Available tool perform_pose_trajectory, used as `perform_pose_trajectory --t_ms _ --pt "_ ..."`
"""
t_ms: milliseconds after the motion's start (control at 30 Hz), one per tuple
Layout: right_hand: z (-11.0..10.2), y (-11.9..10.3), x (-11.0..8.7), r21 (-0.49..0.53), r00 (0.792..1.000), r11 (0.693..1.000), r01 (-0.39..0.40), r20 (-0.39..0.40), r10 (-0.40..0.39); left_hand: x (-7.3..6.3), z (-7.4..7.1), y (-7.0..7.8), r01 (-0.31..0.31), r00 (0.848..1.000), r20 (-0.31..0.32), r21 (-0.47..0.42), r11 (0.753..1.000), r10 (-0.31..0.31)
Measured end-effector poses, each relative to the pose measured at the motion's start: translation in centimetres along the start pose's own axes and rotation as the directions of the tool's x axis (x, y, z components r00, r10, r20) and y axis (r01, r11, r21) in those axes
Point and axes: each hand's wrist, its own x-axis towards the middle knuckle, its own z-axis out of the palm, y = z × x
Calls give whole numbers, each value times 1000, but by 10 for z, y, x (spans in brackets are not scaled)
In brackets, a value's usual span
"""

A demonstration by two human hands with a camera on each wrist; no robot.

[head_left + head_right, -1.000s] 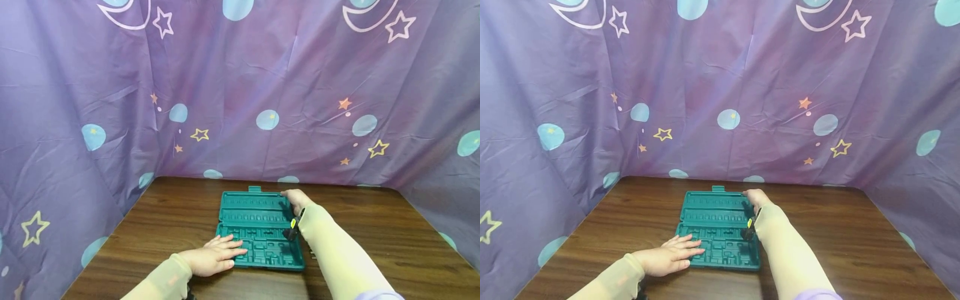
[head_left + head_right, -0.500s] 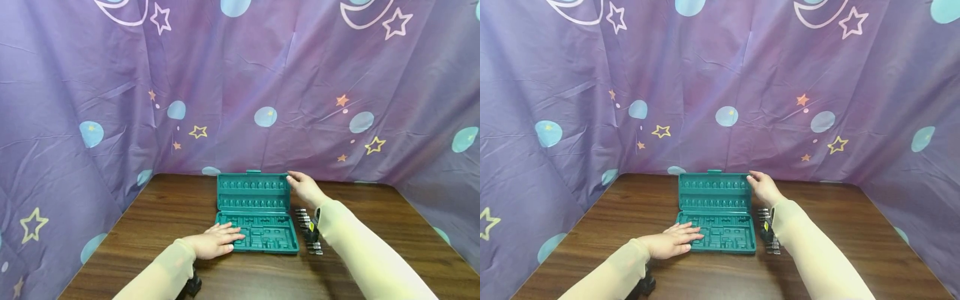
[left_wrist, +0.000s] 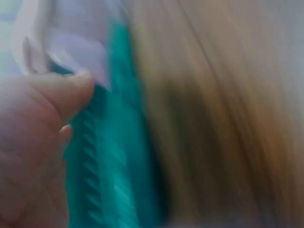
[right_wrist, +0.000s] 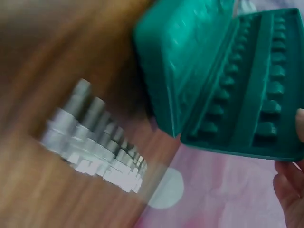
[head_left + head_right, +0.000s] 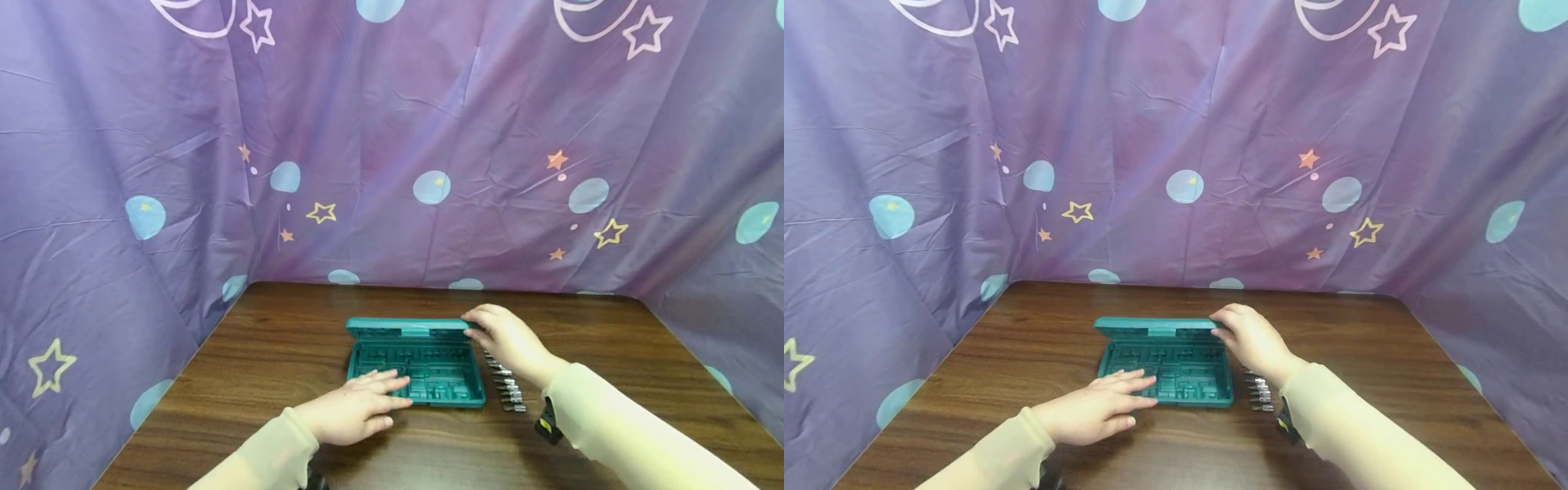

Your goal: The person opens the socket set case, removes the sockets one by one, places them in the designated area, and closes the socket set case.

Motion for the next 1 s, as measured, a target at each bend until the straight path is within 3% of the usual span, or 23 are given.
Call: perform_pose_trajectory --t_ms 67,133,200,267,367,433,500,567,667,767,833,933,1000 --pt "-1 -8 -11 -27 999 999 38 23 -38 -1 -13 16 -70 996 -61 -52 996 67" --pt "-2 -14 -22 -54 996 997 59 66 -55 -2 -25 25 -88 990 -123 -118 989 73" --pt "1 -19 -32 -82 991 993 82 116 -72 0 -32 26 -39 984 -180 -133 990 14" --pt "5 -25 -40 -105 983 988 111 156 -93 2 -31 20 63 975 -203 -126 990 -88" --pt "13 -36 -48 -143 974 983 118 212 -86 3 -19 9 263 952 -137 -97 960 -274" --pt "18 -45 -48 -166 971 981 106 232 -66 2 -10 2 357 929 -74 -73 931 -362" --pt "24 -56 -47 -176 968 981 80 249 -34 0 0 -2 410 911 -17 -61 910 -411" --pt "30 -67 -43 -177 962 984 30 272 20 -2 9 -6 420 907 2 -42 906 -420" --pt "41 -82 -35 -184 926 979 -87 347 148 -5 17 -8 403 915 -2 -15 915 -403" --pt "52 -93 -25 -249 855 951 -183 437 279 -5 21 -9 407 914 -8 3 914 -407" --pt "59 -97 -20 -322 819 927 -193 467 333 -2 22 -11 417 909 -8 -5 909 -417" --pt "69 -98 -14 -427 797 889 -164 474 375 3 24 -14 426 905 -11 -20 904 -426" --pt "74 -97 -11 -489 793 862 -132 470 388 7 25 -18 428 903 -15 -29 903 -429"
